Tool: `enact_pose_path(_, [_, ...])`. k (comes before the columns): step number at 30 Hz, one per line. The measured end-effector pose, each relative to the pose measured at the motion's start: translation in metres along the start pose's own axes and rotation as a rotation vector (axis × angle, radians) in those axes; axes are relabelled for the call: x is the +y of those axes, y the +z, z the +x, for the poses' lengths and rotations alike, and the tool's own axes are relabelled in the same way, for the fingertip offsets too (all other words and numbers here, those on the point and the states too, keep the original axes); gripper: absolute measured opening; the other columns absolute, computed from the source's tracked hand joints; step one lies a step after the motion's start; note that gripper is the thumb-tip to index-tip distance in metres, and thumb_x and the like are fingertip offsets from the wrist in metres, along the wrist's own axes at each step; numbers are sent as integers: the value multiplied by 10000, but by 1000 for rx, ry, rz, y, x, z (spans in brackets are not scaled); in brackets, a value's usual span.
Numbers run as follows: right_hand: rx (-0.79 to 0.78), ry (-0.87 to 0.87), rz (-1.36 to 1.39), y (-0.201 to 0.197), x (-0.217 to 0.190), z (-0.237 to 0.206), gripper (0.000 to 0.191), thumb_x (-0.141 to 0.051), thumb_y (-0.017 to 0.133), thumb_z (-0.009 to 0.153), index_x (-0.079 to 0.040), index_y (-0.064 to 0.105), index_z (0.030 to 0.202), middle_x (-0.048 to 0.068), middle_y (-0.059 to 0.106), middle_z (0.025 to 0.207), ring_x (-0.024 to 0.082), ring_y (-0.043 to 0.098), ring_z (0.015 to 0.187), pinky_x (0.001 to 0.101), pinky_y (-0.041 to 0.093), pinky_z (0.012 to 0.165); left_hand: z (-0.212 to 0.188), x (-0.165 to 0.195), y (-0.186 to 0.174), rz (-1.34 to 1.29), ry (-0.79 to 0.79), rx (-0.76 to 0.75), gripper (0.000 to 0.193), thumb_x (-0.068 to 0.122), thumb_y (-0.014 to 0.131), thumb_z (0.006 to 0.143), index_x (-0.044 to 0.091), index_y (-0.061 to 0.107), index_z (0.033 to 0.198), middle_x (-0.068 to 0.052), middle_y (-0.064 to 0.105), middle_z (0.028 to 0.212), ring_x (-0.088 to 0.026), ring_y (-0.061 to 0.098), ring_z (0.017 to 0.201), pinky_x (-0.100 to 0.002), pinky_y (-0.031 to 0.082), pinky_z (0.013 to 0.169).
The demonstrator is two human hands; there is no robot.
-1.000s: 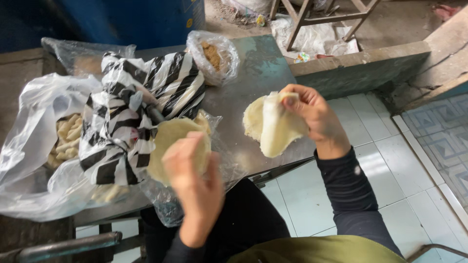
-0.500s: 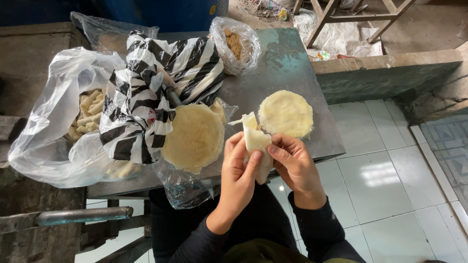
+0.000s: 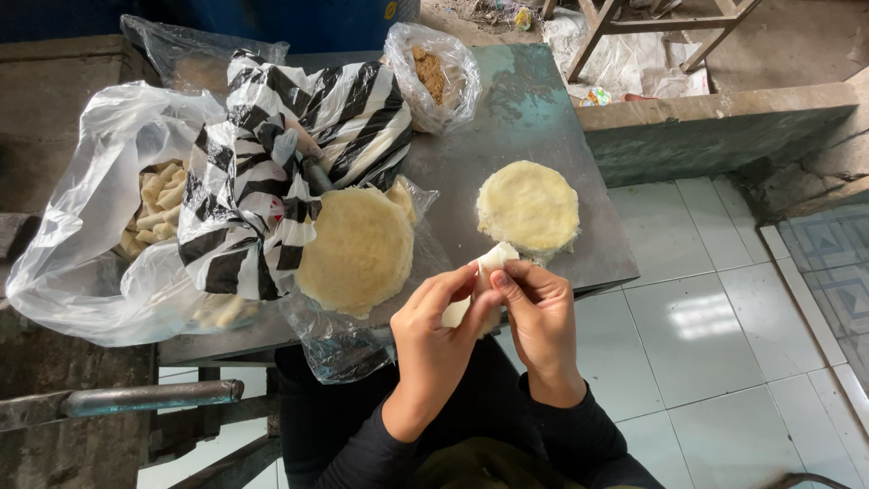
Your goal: The person sits at a metal table and stretches thin dough sheets by hand, pulling and spreading each piece over round dough bases, stacking the stretched sheets, and finally cutting through the stacked dough with a knife.
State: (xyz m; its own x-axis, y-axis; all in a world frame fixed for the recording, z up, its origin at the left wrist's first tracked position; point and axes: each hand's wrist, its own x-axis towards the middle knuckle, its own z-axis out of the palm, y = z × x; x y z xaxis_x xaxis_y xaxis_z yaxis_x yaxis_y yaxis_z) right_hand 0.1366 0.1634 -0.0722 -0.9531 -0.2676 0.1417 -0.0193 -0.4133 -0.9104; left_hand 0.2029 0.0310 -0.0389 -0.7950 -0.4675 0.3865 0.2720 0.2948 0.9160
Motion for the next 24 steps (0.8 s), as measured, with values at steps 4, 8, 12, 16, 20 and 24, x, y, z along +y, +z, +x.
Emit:
enact_pose_path(4, [42,14,-79,1,-4,-4,206,-39,691,960,75,717,1130,94,764,1003,126,701,919,261,551,884,2,0,-2,-66,20,4,240,103,767,939,43,746,1171,-102,791,1000,-155,795,847,-263,628,755])
enact_pose_path(8, [19,-25,-172,3,-9,-6,200,-38,719,977,86,715,1134,90,751,980,114,677,893,255,549,851,3,2,-3,-71,13,-30,255,124,802,893,37,743,1125,-106,788,944,-166,801,839,-269,627,729])
enact_pose_path(12, [60,-24,-241,5,-11,-6,195,-71,701,974,72,719,1106,76,762,960,109,705,866,253,582,823,4,4,-8,-45,12,-92,234,125,789,911,41,750,1126,-101,795,946,-168,801,822,-271,622,710])
enact_pose_path(16, [71,-53,-292,6,-13,-7,201,-62,713,979,82,720,1119,73,755,968,89,677,880,234,549,816,4,6,-12,-4,34,-121,231,93,750,926,34,748,1149,-114,791,959,-179,796,839,-275,617,723])
enact_pose_path(20, [55,-96,-374,10,-16,-12,202,-83,712,976,74,717,1104,67,760,930,93,696,827,237,571,777,4,6,-10,-80,-8,-113,266,113,799,893,21,739,1136,-114,791,932,-154,803,849,-261,633,738])
enact_pose_path(24, [54,-139,-408,14,-18,-14,194,-81,718,998,74,718,1115,55,743,959,74,659,885,226,541,816,5,4,-12,-167,-144,-146,199,76,698,961,17,757,1142,-108,813,909,-118,787,816,-247,612,734])
